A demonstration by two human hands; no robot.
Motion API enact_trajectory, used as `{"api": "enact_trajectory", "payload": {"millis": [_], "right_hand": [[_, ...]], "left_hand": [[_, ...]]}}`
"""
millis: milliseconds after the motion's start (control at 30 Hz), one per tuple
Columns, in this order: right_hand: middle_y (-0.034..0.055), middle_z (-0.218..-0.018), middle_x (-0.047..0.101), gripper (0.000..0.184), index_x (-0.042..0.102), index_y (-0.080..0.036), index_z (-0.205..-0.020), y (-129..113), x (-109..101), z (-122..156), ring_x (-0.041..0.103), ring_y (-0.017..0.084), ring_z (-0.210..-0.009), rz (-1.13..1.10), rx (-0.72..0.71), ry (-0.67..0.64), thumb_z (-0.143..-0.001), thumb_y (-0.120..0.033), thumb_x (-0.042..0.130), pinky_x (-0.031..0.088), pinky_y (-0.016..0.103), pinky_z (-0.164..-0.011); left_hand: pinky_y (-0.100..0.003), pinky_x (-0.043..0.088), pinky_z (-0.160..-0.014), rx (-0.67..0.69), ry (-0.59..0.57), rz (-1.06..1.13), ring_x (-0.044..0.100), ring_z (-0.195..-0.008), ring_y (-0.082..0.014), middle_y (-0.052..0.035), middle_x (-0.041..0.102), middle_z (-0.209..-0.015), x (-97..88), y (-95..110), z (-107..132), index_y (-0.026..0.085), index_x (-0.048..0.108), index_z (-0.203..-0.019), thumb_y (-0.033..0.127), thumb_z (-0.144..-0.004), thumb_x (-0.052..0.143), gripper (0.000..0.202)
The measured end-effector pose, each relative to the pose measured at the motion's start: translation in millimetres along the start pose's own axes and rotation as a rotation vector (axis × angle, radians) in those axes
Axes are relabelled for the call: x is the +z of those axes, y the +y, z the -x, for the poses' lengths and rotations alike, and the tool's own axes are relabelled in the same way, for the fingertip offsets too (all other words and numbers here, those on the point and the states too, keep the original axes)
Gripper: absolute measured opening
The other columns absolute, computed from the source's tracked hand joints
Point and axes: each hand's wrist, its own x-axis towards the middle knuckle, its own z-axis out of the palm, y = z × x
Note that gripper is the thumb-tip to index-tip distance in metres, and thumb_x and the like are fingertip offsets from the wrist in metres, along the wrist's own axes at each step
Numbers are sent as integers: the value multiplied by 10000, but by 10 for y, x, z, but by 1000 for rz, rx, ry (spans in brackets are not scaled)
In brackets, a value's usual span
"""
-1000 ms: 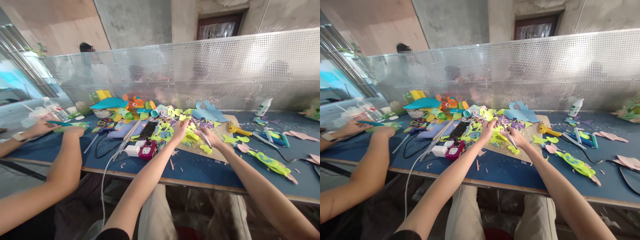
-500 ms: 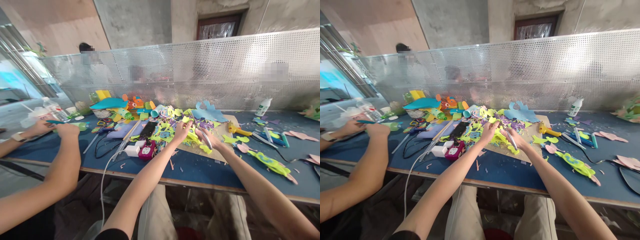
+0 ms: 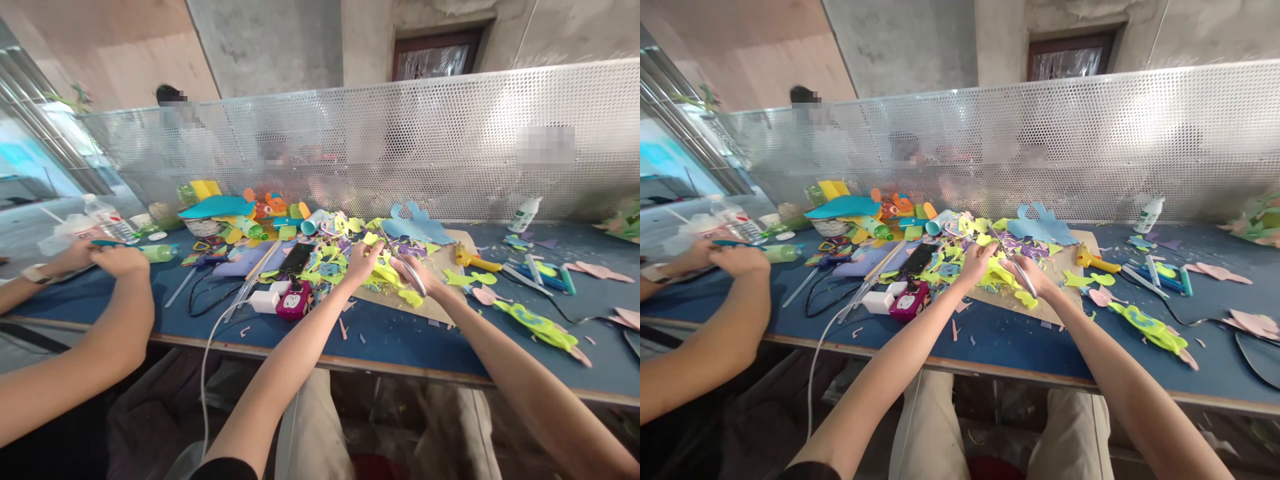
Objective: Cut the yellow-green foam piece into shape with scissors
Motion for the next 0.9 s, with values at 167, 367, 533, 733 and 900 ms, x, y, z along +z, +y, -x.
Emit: {"api": "enact_trajectory", "payload": {"millis": [167,367,533,733,900], "right_hand": [[-38,-464,350,551,379,-224,-543,45,-5,-25,323,112,-458,41,50,54,-845,-670,492,224,281,-457],[-50,-526,350,511,387,-225,-603,69,-15,-40,350,120,-504,91,12,56,-814,-668,531,238,275,-476],[-31,-604,433,504,438,-228,-684,41,-40,-18,408,154,-567,40,-8,-49,-814,-712,482,305,289,-516],[-20,-597,468,507,437,-236,-679,56,-69,14,452,169,-559,15,2,-104,-870,-705,408,380,328,-559],[-22,-555,452,552,424,-242,-647,93,-81,11,417,155,-516,-16,-19,-124,-865,-744,349,367,322,-532]], "left_hand": [[-304,276,-582,13,-2,19,351,-548,-114,28,342,-559,2,-22,-19,192,436,-603,572,-912,516,497],[-303,299,-620,-6,29,83,355,-577,-122,19,337,-578,8,-58,-41,196,359,-601,570,-947,450,517],[-304,258,-603,23,7,28,347,-573,-122,27,326,-586,-16,-29,-28,195,389,-637,564,-954,454,491],[-306,244,-591,35,-39,-46,346,-576,-126,24,334,-602,-24,8,-12,195,416,-646,595,-925,488,493],[-309,257,-599,47,-54,-69,357,-582,-131,15,364,-604,-23,0,-11,194,426,-638,590,-930,480,494]]}}
